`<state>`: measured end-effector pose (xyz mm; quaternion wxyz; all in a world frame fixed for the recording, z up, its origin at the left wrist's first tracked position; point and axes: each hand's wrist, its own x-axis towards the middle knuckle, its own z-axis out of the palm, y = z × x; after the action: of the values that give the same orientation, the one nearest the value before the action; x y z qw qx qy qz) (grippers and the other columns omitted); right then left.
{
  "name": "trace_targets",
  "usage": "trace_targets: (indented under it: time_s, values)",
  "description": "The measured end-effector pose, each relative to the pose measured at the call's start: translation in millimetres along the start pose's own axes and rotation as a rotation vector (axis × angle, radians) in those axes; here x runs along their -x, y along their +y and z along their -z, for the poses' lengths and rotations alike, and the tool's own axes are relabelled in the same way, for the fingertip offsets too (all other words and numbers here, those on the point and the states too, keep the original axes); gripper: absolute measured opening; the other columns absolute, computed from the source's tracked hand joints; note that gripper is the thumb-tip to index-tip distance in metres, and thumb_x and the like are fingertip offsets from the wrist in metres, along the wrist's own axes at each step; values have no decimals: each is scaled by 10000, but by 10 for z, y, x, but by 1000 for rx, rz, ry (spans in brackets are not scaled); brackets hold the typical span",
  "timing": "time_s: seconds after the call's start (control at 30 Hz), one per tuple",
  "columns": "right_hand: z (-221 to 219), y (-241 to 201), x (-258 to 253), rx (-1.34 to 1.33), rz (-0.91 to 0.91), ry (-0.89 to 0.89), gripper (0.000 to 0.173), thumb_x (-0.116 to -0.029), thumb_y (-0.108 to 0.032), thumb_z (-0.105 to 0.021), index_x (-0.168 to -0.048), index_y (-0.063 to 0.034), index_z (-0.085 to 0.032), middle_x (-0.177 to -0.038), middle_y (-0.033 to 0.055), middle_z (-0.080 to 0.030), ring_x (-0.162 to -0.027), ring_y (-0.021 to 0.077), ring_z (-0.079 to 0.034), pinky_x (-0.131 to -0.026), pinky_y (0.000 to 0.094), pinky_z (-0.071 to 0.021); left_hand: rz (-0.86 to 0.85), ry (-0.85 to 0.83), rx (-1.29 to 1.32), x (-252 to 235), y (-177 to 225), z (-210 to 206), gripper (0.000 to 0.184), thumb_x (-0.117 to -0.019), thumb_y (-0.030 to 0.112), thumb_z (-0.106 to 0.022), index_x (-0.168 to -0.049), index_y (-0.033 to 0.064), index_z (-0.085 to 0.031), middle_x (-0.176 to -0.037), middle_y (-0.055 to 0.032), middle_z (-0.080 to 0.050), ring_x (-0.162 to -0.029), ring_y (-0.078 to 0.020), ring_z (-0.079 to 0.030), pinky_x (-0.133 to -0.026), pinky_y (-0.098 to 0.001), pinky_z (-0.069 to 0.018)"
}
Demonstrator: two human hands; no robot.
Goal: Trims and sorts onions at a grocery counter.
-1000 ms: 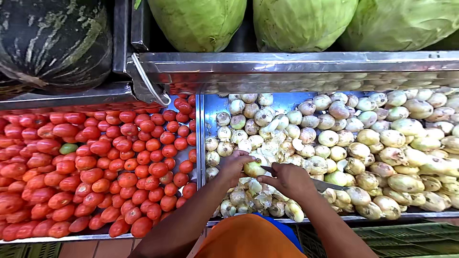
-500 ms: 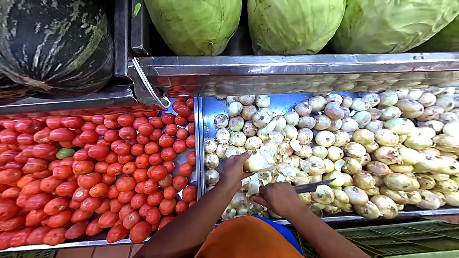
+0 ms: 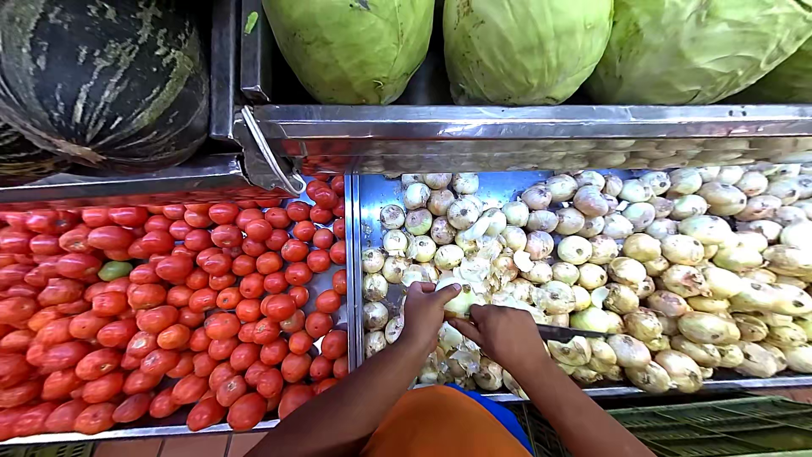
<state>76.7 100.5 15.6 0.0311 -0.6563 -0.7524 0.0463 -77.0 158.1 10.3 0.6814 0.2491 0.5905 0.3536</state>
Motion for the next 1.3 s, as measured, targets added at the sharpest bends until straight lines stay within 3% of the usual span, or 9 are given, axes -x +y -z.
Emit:
trace_targets:
  time_s: [0.13, 0.43, 0.53, 0.63, 0.7, 0.83, 1.07, 1.17, 1.3]
  values:
    - [-158, -15, 89, 57, 70, 12, 704, -979, -729, -408, -694, -118, -611, -568, 67, -575, -553, 263, -662, -468, 457, -510, 109, 68, 77, -79, -170, 11, 561, -888, 308, -814, -1239, -13, -516, -1076, -234, -665, -924, -345, -695, -757, -499, -603]
    - [84, 14, 123, -282, 1, -713, 647, -946, -684, -567, -984, -46, -670, -904, 192, -682, -905, 393, -685, -787, 639, -530, 119, -71, 174, -159, -138, 213, 499, -981, 370, -694, -1268, -9, -545, -1175, -221, -670, -1037, -326, -690, -888, -484, -586]
    - [289, 240, 143, -749, -268, -377, 539, -811, -640, -763, -887, -111, -693, -665, 24, -588, -599, 197, -580, -589, 460, -511, -38, -165, 80, -146, -144, 312, 385, -928, 280, -758, -1137, 9, -580, -1052, -191, -679, -968, -290, -681, -868, -464, -574]
    - [345, 253, 92, -845, -375, -223, 876, -729, -592, -862, -1426, -170, -538, -880, -23, -726, -713, 147, -665, -682, 441, -592, -157, -254, -47, -18, -101, 257, 437, -892, 299, -790, -1145, 22, -565, -1007, -169, -700, -930, -265, -704, -859, -449, -594]
    - [298, 173, 99, -866, -359, -235, 1087, -683, -642, -869, -1560, -214, -391, -1086, -6, -737, -924, 152, -716, -842, 468, -618, -270, -259, -186, 85, -89, 159, 379, -964, 371, -701, -1138, 49, -602, -961, -115, -696, -877, -212, -694, -823, -414, -590]
    - [166, 116, 193, -995, -374, -78, 957, -643, -642, -871, -1436, -209, -556, -1173, 5, -725, -1033, 125, -715, -888, 399, -624, -591, -158, -499, 193, -192, 77, 337, -1088, 356, -439, -1148, 102, -652, -977, -39, -686, -912, -137, -676, -858, -375, -575]
    - [122, 233, 325, -972, -394, -45, 1162, -632, -573, -889, -1589, -197, -348, -1227, 5, -709, -1044, 116, -711, -898, 387, -624, -629, 54, -825, 40, -70, 179, 485, -1015, 404, -590, -1430, 154, -575, -1597, -169, -360, -1442, -374, -397, -1146, -565, -399]
    - [136, 183, 358, -1072, -429, -16, 1178, -642, -575, -897, -1580, -139, -334, -1187, 29, -726, -1009, 139, -725, -870, 391, -632, -823, -230, -937, 308, 138, 128, 804, -947, 677, -546, -1517, 115, -476, -1651, -138, -297, -1508, -343, -307, -1194, -559, -341]
    - [230, 74, 367, -1440, -516, 14, 1052, -706, -316, -874, -1558, -72, -308, -1165, 146, -712, -934, 220, -736, -756, 381, -639, -656, -612, -938, 373, 55, -33, 1171, -720, 636, -849, -1600, 116, -278, -1548, -137, -440, -1301, -277, -568, -1053, -498, -511]
